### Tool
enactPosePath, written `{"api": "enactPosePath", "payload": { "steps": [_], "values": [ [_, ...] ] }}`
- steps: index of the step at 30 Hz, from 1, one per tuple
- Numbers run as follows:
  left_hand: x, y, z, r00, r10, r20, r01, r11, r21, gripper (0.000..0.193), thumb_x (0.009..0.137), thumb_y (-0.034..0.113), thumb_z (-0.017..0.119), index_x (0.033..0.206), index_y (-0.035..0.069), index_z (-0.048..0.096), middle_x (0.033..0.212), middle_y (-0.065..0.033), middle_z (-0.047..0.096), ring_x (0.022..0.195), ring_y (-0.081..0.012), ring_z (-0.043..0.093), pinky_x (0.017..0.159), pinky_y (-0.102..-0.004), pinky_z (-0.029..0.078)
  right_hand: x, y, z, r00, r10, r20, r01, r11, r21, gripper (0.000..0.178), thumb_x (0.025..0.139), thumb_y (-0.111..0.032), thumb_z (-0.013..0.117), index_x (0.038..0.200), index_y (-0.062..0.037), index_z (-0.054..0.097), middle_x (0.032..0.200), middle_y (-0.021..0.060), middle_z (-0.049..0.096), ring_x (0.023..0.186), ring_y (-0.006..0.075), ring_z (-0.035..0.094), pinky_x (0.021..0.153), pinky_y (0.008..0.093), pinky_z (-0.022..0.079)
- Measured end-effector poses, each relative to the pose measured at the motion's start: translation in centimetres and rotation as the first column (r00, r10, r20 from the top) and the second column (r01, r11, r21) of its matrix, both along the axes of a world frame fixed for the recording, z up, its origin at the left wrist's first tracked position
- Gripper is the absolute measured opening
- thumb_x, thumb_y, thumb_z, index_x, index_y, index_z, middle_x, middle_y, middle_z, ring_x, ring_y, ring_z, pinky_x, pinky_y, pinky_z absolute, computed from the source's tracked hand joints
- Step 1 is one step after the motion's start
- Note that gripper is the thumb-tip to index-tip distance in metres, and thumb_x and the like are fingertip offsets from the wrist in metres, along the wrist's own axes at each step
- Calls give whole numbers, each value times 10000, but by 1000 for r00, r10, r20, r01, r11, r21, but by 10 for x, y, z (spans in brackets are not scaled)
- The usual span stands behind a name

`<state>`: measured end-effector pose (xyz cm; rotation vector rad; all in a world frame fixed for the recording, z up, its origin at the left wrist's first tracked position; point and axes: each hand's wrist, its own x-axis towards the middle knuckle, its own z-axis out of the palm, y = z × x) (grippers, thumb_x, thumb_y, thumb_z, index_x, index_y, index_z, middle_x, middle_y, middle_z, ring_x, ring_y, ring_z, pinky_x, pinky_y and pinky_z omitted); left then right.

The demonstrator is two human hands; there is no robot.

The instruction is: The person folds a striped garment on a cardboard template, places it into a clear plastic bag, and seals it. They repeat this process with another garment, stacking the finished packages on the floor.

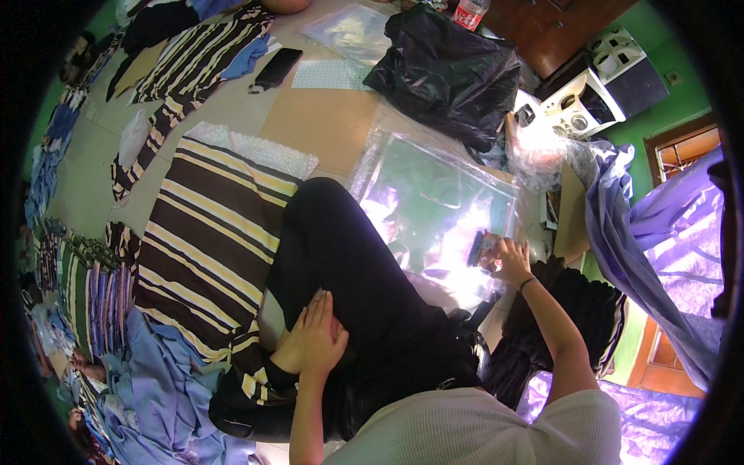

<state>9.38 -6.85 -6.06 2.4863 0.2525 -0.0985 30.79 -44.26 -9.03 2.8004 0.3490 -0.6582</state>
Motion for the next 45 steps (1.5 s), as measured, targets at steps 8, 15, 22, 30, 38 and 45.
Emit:
{"api": "enactPosePath", "payload": {
  "steps": [8,15,22,30,38,45],
  "values": [
    [1,-1,4,1000,15,-6,-15,1000,21,636,664,173,500,1251,-9,336,1253,-177,396,1184,-284,356,995,-420,233,60,-66,5,970,-203,-136,238,907,348,685,746,-495,535,1296,-184,273,1235,193,389,1076,358,448,921,437,337],
    [0,-1,7,993,101,59,-98,994,-43,577,648,150,512,1200,14,408,1189,-145,460,1123,-261,418,942,-442,303,140,-197,-45,913,-381,150,311,883,351,371,770,-138,513,1063,69,420,964,226,533,881,341,528,786,400,405],
    [1,-3,8,990,138,44,-136,990,-34,577,638,137,527,1193,24,416,1172,-143,469,1099,-259,435,918,-453,327,172,-214,-65,847,-437,302,450,892,26,259,778,-162,505,862,81,540,815,229,590,719,327,595,598,399,465],
    [1,2,6,995,97,-5,-97,993,-63,626,628,201,551,1214,37,404,1226,-123,438,1123,-253,426,920,-445,327,177,-229,-63,866,-364,342,403,914,-47,288,727,-199,545,815,72,582,813,240,596,774,371,585,646,428,462],
    [3,6,13,990,120,78,-118,993,-28,544,632,147,530,1158,26,461,1144,-108,510,1058,-230,488,869,-392,383,174,-168,3,845,-419,333,474,874,-103,406,766,-239,530,1035,59,472,882,254,575,832,396,552,705,452,434],
    [1,14,9,999,33,3,-33,992,-120,606,664,236,558,1219,39,412,1241,-129,432,1122,-249,439,888,-403,355,101,93,140,979,87,182,-89,996,1,375,802,-209,482,1039,77,432,818,259,567,761,409,545,627,457,421]
  ]
}}
